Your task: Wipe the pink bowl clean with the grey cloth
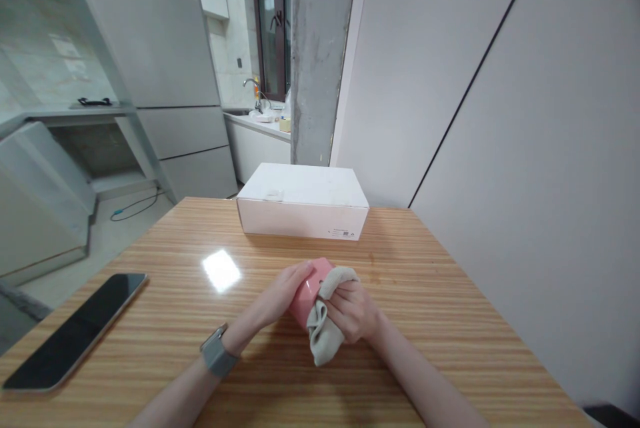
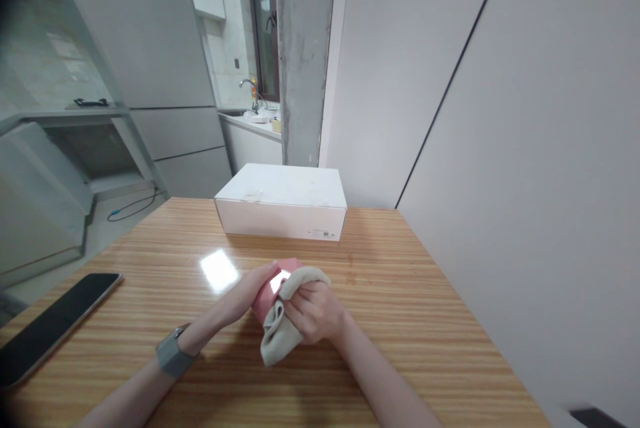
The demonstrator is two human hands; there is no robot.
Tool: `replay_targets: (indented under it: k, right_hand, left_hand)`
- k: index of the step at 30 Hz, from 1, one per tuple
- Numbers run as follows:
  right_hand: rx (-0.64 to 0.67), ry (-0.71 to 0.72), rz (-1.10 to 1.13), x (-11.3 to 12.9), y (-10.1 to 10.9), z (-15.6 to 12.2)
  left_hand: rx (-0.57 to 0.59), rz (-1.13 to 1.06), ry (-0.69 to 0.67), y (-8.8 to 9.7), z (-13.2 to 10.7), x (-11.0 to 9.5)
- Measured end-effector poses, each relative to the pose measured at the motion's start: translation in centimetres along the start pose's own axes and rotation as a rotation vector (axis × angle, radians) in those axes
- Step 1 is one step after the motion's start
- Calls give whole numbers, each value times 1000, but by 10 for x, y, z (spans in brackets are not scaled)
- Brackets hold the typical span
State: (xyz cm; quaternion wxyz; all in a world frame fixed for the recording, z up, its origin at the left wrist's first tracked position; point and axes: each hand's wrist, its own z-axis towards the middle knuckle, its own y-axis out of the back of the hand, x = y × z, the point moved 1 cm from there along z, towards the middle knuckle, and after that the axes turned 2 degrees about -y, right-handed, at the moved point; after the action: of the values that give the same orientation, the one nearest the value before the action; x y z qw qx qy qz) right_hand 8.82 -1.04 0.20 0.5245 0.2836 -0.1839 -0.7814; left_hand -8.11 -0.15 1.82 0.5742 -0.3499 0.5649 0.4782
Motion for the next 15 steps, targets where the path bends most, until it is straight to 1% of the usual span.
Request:
replay_targets:
  k: [2,4,6,10,12,13,15]
  right_hand:
    - [-3,-48,2,-2,2,-2]
    - [-7,-109,-20,-3,4,-3]
    - [-20,-179,-45,-5,5,-5]
    - [-128,-326,-82,-10,7,-10]
    - [-143,-320,-100,-12,9,-12]
    - [-122,-285,-114,-13,10,-12]
    - [-63,-187,-139,-12,13,-10]
  left_hand:
    - [-4,91,-15,-2,-2,-4]
    - [-6,118,-31,-3,-5,-9]
    - [13,63,-53,-4,-7,-12]
    - [101,-128,-66,-7,-9,-10]
    - [141,-237,-45,-9,-8,-3]
    - [158,-297,-31,-10,-7,0]
    - [144,-368,5,-11,-5,6]
